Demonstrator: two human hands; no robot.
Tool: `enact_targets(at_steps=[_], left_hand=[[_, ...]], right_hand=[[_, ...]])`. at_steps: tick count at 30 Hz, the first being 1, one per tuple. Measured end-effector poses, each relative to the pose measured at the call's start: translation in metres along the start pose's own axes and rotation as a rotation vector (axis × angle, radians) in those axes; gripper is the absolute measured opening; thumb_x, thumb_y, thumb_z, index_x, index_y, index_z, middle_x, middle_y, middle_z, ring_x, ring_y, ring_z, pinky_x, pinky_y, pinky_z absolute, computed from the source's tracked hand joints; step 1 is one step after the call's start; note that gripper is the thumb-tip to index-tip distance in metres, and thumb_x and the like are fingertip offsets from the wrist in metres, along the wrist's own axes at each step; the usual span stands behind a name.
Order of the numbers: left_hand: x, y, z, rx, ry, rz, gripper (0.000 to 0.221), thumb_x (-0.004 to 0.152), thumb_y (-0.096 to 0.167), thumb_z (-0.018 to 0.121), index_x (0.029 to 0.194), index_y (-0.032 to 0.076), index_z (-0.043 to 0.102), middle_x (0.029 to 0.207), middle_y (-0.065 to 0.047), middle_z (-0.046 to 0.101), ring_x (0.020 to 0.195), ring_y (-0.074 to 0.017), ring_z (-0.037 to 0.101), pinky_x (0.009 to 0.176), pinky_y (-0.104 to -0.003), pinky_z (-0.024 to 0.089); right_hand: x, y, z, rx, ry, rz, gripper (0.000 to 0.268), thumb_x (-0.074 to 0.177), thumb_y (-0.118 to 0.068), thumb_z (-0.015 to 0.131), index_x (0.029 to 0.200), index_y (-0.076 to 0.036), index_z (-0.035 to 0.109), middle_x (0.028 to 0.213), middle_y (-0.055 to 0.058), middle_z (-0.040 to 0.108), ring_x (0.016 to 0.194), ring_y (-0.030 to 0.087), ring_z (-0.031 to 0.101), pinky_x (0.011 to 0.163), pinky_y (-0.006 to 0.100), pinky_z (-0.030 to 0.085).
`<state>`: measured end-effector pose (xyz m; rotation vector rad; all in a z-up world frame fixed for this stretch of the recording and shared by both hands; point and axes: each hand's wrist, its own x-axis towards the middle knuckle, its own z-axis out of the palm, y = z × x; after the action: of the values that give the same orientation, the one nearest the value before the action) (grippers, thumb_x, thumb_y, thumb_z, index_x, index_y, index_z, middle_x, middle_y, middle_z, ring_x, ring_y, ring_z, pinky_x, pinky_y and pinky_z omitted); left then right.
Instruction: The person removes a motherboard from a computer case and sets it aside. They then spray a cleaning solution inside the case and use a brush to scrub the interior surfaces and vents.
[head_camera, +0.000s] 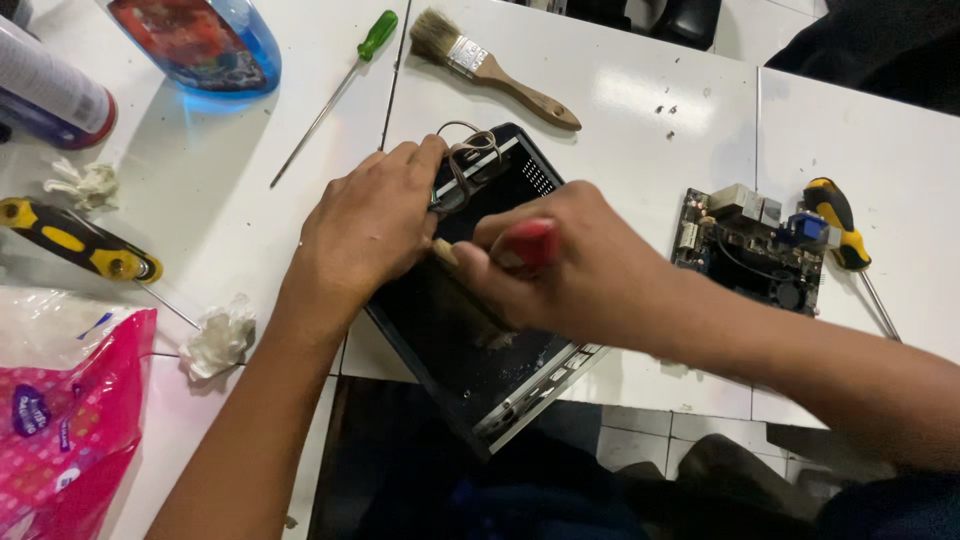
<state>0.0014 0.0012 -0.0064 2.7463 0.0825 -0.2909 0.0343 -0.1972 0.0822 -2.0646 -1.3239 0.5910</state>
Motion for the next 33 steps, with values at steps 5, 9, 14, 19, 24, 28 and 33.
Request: enact_targets(at_steps=[5, 9, 14, 19, 24, 28, 33], left_hand=[[-0.004, 0.004, -0.006, -0.008, -0.017, -0.011, 0.065, 0.089, 0.030, 0.084, 0.139, 0.016, 0.046, 0.126, -0.011, 0.065, 0.120, -0.0405, 0.063, 0.088, -0.065, 0.054], [-0.004, 0.006, -0.009, -0.008, -0.065, -0.035, 0.073, 0.085, 0.035, 0.091, 0.140, 0.016, 0.046, 0.129, -0.010, 0.066, 0.122, -0.0397, 0.063, 0.090, -0.064, 0.053], [-0.004, 0.009, -0.009, 0.004, -0.055, -0.054, 0.076, 0.082, 0.042, 0.093, 0.136, 0.016, 0.047, 0.129, -0.010, 0.066, 0.120, -0.0417, 0.064, 0.089, -0.066, 0.054], [-0.004, 0.008, -0.007, 0.027, -0.028, -0.066, 0.071, 0.082, 0.037, 0.093, 0.132, 0.017, 0.047, 0.122, -0.008, 0.068, 0.116, -0.0432, 0.065, 0.088, -0.067, 0.054], [-0.006, 0.009, -0.008, 0.009, -0.036, -0.059, 0.059, 0.087, 0.024, 0.083, 0.134, 0.018, 0.046, 0.123, -0.008, 0.067, 0.114, -0.0420, 0.065, 0.085, -0.065, 0.053], [-0.004, 0.002, 0.003, 0.020, 0.051, -0.007, 0.046, 0.092, 0.018, 0.076, 0.129, 0.015, 0.048, 0.116, -0.011, 0.068, 0.109, -0.0459, 0.066, 0.079, -0.068, 0.053], [-0.004, 0.003, 0.004, 0.034, 0.056, -0.016, 0.038, 0.092, 0.013, 0.068, 0.125, 0.015, 0.049, 0.112, -0.010, 0.068, 0.104, -0.0447, 0.067, 0.076, -0.067, 0.053]], right_hand=[[-0.011, 0.027, -0.026, -0.326, 0.050, 0.155, 0.028, 0.111, -0.025, 0.062, 0.094, -0.012, 0.080, 0.060, 0.002, 0.076, 0.041, 0.013, 0.065, 0.043, 0.023, 0.056], [-0.008, 0.033, -0.030, -0.466, 0.080, 0.083, 0.035, 0.113, -0.026, 0.062, 0.083, -0.015, 0.077, 0.058, 0.001, 0.073, 0.041, 0.015, 0.065, 0.045, 0.030, 0.057], [-0.003, 0.021, -0.029, -0.617, -0.141, 0.220, 0.050, 0.115, -0.034, 0.059, 0.070, -0.014, 0.065, 0.050, 0.002, 0.058, 0.040, 0.021, 0.053, 0.046, 0.035, 0.046], [0.003, 0.027, -0.021, -0.670, -0.254, 0.425, 0.066, 0.118, -0.047, 0.056, 0.061, -0.013, 0.060, 0.046, 0.004, 0.054, 0.038, 0.023, 0.050, 0.048, 0.035, 0.044], [0.011, 0.043, -0.016, -0.543, 0.240, -0.182, 0.039, 0.114, -0.014, 0.067, 0.075, -0.010, 0.068, 0.059, 0.004, 0.065, 0.045, 0.021, 0.057, 0.047, 0.037, 0.050], [0.012, 0.029, -0.024, -0.575, -0.112, 0.154, 0.060, 0.115, -0.030, 0.058, 0.057, -0.015, 0.051, 0.041, -0.001, 0.047, 0.033, 0.017, 0.046, 0.042, 0.032, 0.043], [0.013, 0.032, -0.018, -0.526, -0.099, 0.290, 0.060, 0.119, -0.035, 0.058, 0.064, -0.010, 0.065, 0.044, 0.002, 0.053, 0.034, 0.017, 0.050, 0.041, 0.030, 0.041]])
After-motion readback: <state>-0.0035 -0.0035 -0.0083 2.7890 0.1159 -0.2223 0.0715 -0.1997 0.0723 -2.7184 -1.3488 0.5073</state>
